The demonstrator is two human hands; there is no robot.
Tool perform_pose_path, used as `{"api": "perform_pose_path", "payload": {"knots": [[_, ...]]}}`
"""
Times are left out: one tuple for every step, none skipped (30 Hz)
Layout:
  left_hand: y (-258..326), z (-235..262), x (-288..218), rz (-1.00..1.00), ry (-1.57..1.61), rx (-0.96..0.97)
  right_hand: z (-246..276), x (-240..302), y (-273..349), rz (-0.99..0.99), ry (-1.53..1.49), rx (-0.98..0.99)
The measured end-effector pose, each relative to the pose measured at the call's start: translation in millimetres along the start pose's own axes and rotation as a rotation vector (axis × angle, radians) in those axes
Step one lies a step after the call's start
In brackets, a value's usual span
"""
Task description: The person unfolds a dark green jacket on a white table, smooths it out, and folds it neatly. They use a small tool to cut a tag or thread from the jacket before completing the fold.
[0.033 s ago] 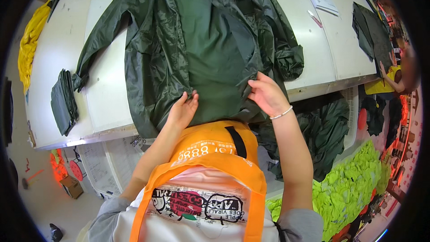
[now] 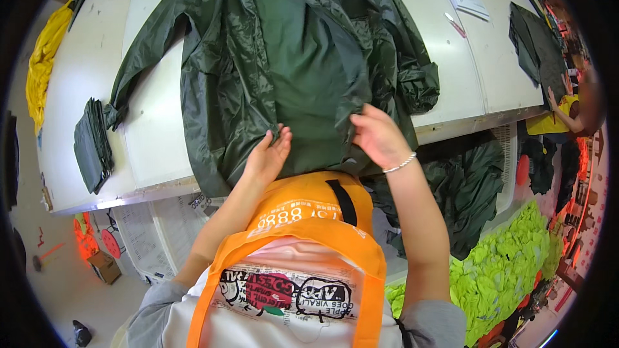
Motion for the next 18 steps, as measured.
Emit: {"api": "perform_pose_path", "payload": {"knots": [[5,-9,8,-0.002,-0.023,0.033,5,-23,-11,0.048,0.025,0.053],[10,-21,13,-0.021,-0.101,0.018,9,-49,-20,0.245,0.389,-0.005],[13,-29,16,-0.045,-0.179,0.001,-6,-64,-14,0.557,0.872,-0.119],[12,-32,18,-0.057,-0.243,0.041,-14,-81,-14,0.622,0.975,-0.115],[10,-32,18,-0.079,-0.263,0.049,-20,-93,-16,0.694,1.078,-0.11],[8,-31,18,-0.101,-0.27,0.046,-23,-101,-18,0.678,1.073,-0.166],[7,-29,16,-0.121,-0.277,0.042,-23,-104,-17,0.643,1.104,-0.177],[9,-30,14,-0.135,-0.295,0.047,-30,-95,-10,0.61,1.139,-0.196],[11,-32,12,-0.148,-0.313,0.052,-34,-92,-7,0.576,1.174,-0.215],[12,-32,10,-0.16,-0.332,0.057,-34,-93,-9,0.675,1.206,-0.272],[9,-32,11,-0.14,-0.332,0.067,-33,-88,-13,0.52,1.237,-0.286],[5,-31,12,-0.121,-0.331,0.076,-26,-92,-20,0.501,1.17,-0.251],[3,-31,14,-0.103,-0.33,0.085,-18,-97,-26,0.484,1.102,-0.217],[4,-34,13,-0.104,-0.356,0.067,-15,-97,-30,0.468,1.124,-0.212],[5,-37,13,-0.1,-0.362,0.057,-11,-97,-32,0.452,1.146,-0.206],[6,-38,13,-0.095,-0.367,0.047,-10,-98,-33,0.436,1.168,-0.201],[7,-39,14,-0.093,-0.372,0.037,-13,-97,-32,0.508,1.123,-0.28],[6,-38,15,-0.09,-0.39,0.047,-19,-97,-31,0.58,1.076,-0.358]]}}
Point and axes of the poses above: each hand's wrist, its own y-axis away from the middle knuckle, its own z-axis out of the back of the hand, x = y × z, the point moved 2 cm from there along -y, towards the middle knuckle, and after that the axes turned 7 degrees about -x, right-handed, at the moved point
